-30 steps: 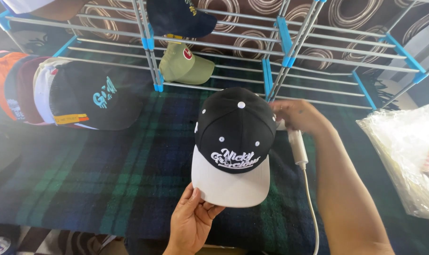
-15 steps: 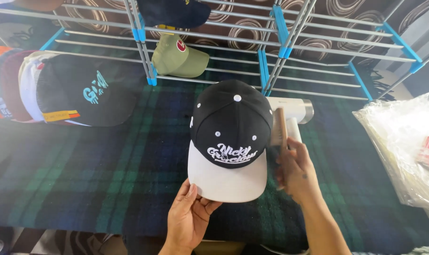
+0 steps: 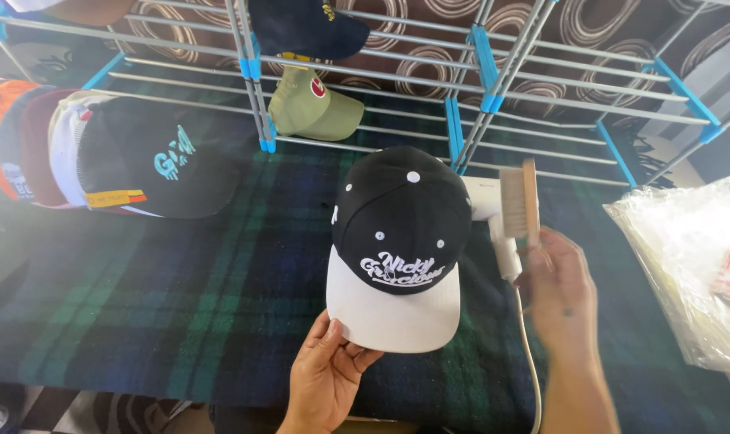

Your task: The person holds a black and white baseball cap on a plaid surface and uses a wooden brush to clean the fabric. They systematically brush the top panels and the brim of the cap while holding it steady with their other hand.

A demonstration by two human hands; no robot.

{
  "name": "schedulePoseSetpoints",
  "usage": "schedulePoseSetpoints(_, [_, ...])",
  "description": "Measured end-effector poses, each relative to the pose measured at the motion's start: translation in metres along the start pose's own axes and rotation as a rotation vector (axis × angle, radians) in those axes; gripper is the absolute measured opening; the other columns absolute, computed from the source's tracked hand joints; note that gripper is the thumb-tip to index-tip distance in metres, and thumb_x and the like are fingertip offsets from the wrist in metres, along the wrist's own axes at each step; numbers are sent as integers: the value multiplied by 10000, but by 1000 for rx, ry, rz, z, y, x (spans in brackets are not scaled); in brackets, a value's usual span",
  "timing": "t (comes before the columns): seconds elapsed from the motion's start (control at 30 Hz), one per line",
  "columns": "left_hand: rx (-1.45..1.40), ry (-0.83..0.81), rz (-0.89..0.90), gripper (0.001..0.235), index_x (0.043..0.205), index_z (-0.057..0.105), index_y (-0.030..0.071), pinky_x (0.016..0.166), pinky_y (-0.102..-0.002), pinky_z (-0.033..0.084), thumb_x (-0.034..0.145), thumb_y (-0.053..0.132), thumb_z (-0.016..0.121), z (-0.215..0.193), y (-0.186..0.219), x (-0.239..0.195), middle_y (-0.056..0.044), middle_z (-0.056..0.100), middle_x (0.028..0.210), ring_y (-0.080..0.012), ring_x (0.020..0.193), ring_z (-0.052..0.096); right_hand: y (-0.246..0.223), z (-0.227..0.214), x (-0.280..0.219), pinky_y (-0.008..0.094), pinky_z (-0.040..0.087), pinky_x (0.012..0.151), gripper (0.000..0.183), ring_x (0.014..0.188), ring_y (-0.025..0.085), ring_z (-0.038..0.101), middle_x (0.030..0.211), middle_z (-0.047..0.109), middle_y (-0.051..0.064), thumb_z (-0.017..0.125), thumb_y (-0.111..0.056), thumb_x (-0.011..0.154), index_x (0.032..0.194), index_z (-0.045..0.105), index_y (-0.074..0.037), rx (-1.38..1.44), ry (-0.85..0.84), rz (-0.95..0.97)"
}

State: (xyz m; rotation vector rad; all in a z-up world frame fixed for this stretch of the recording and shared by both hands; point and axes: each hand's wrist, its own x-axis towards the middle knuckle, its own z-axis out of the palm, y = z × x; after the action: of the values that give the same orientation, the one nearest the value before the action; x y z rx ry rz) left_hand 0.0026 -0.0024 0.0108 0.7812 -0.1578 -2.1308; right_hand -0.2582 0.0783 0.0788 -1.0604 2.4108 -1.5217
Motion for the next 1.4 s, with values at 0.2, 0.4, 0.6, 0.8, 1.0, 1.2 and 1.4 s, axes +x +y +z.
schedulePoseSetpoints(0.2, [-68, 13, -22, 459, 1444, 553, 10, 823, -548, 563, 1001, 102, 481, 0, 1, 3, -228, 686, 1350, -390, 1098, 668, -44, -14, 72, 337, 516, 924, 340, 1135, 216, 704, 1289, 722, 54, 571, -186, 1031, 1339, 675, -88, -236, -281, -699])
schedulePoseSetpoints(0.4, [-80, 95, -97, 499, 1486, 531, 7, 859, -600, 532, 995, 81, 476, 8, 7, 2, -236, 679, 1394, -436, 1135, 661, -115, 11, 122, 407, 495, 1025, 402, 1191, 269, 672, 1336, 711, 55, 519, -340, 1007, 1355, 693, -237, -513, -499, -640])
schedulePoseSetpoints(0.6, [-72, 33, -90, 507, 1499, 518, 20, 856, -593, 542, 999, 83, 463, -12, -2, 15, -254, 680, 1359, -430, 1083, 666, -138, 40, 154, 356, 450, 897, 370, 888, 209, 626, 792, 678, 112, 573, -398, 1035, 1372, 723, -386, -510, -596, 30])
schedulePoseSetpoints(0.8, [-66, 49, -63, 490, 1489, 513, -5, 852, -611, 544, 1010, 74, 448, -13, -2, 16, -277, 675, 1339, -442, 1055, 662, -97, 51, 160, 317, 410, 641, 422, 625, 191, 469, 743, 627, 121, 554, -395, 944, 1217, 807, -197, -661, -848, 132])
schedulePoseSetpoints(1.0, [-40, 25, -66, 501, 1476, 516, 0, 824, -585, 569, 982, 75, 493, -13, 0, 13, -258, 683, 1324, -412, 1001, 672, -51, 42, 144, 335, 405, 641, 381, 711, 194, 503, 1059, 693, 56, 526, -318, 1020, 1330, 685, -164, -179, -464, 225])
schedulePoseSetpoints(1.2, [46, 93, -6, 427, 1379, 588, -49, 747, -576, 578, 968, 56, 542, -6, 7, 9, -326, 714, 1179, -452, 931, 683, 35, 29, 159, 375, 470, 588, 647, 1027, 300, 713, 1289, 782, 170, 359, 223, 862, 1330, 685, -82, -163, -843, 127])
schedulePoseSetpoints(1.4, [527, 20, 911, 422, 1362, 585, -9, 1017, -424, 604, 953, 94, 576, 20, 35, -7, -171, 694, 1302, -272, 1222, 682, -53, 5, 84, 302, 395, 530, 419, 651, 180, 549, 1043, 651, 97, 505, -12, 1015, 1418, 615, -36, 439, -280, -35])
